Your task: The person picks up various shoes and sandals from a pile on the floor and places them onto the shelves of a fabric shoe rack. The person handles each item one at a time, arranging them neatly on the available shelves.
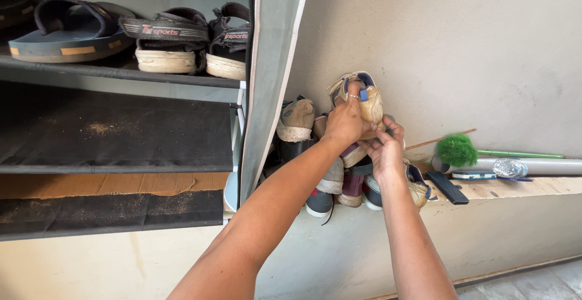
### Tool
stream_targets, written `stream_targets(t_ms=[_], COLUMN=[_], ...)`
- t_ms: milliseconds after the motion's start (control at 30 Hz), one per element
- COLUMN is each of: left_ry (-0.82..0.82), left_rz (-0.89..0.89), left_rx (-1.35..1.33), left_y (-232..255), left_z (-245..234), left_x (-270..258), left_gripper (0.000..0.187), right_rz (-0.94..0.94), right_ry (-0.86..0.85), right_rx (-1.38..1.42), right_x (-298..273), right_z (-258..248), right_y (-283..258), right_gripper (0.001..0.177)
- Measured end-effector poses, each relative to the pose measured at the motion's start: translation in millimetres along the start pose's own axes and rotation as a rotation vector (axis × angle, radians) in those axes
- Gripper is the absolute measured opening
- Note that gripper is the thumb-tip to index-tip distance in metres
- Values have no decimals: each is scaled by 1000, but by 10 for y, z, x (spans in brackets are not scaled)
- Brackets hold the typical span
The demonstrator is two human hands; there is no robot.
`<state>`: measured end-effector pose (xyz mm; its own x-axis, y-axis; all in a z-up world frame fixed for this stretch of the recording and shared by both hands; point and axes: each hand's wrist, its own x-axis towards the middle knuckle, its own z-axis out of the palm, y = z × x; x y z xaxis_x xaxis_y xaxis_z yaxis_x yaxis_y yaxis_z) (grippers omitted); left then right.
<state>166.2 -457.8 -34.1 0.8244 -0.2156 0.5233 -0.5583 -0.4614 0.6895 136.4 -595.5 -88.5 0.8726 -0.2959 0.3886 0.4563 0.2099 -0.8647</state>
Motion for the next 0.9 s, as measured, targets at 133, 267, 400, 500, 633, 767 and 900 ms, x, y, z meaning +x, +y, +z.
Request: stream_targets(t_ms=[133,267,400,500,633,767,900], left_ry=[46,69,48,57,32,46,32], left_rz=[82,189,269,344,385,467,525], left_rx=[10,29,61,57,62,68,55], left_y=[-18,-22,18,56,136,176,193], left_z=[-36,-153,-336,-488,-652,-827,-1059], left_x=[-148,-323,-495,-623,-827,-1090,-1333], left_gripper=[96,92,85,84,85,83,84], right_rz=[13,24,33,21,18,-4,-5], right_ry=[11,-10,-61,-112,-127,-144,-151], right_rx=[4,-4,-12,-30,-41,-50,-98], right_x=[-78,-166,-273,-380,-557,-856,-1247], right_z=[19,61,141,175,230,396,622], right_y=[4,-46,-102,-149,-241,-392,-579], right_gripper=[53,73,83,84,82,88,90])
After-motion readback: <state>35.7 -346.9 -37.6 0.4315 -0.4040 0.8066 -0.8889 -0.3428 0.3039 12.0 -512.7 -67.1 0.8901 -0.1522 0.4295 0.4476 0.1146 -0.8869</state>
